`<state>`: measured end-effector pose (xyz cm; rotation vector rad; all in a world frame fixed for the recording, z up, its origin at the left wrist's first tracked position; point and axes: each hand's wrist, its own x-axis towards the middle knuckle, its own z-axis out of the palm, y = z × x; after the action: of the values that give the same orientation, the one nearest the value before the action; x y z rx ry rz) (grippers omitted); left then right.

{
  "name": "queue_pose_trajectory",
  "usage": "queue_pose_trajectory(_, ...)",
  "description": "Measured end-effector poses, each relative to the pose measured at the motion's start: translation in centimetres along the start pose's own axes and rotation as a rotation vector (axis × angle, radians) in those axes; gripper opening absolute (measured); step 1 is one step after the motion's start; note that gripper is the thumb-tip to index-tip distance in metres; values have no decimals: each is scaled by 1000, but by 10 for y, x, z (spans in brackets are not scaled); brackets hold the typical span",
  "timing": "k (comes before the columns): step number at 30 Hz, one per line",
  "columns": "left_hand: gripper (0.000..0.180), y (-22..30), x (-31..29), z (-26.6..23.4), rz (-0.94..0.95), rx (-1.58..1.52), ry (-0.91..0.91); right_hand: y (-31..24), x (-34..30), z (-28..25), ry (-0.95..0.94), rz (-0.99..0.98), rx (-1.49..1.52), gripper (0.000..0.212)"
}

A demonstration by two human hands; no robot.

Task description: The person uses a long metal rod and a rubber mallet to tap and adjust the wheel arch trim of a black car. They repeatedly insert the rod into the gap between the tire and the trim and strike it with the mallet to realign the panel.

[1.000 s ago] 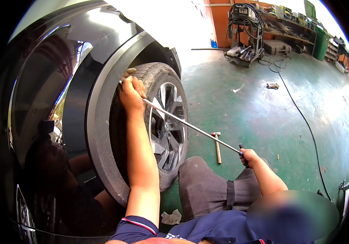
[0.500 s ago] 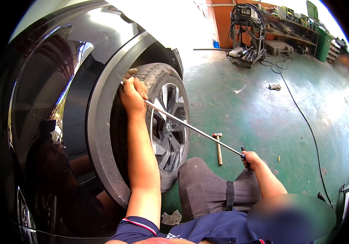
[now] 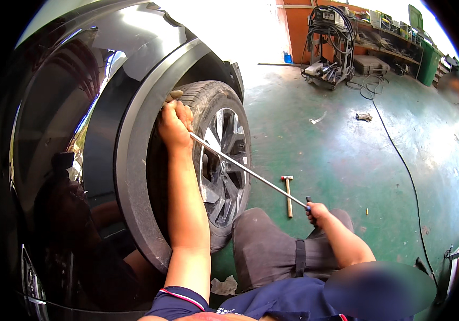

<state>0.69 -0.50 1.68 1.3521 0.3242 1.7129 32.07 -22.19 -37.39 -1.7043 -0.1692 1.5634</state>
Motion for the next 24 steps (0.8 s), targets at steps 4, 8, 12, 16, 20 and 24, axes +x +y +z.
queue_pose_trajectory(4, 26, -1, 0, 5, -22, -18, -26, -25, -24, -35, 46, -21, -65, 32)
queue_pose_trajectory(8, 28, -3, 2, 4, -27, -38, -44, -26, -35, -31, 60, -25, -44, 29)
queue_pose_trajectory(12, 28, -5, 2, 5, -46, -67, -53, -23, -37, -33, 54, -14, -37, 30)
queue_pose_trajectory(16, 28, -3, 1, 4, -52, -74, -61, -23, -39, -35, 29, 2, -45, 31)
queue_pose_trajectory(20, 28, -3, 1, 6, -33, -73, -62, -15, -35, -26, 79, -29, -36, 32)
queue_pose_trajectory(24, 25, -4, 3, 4, -34, -99, -72, -18, -36, -30, 76, -23, -22, 31)
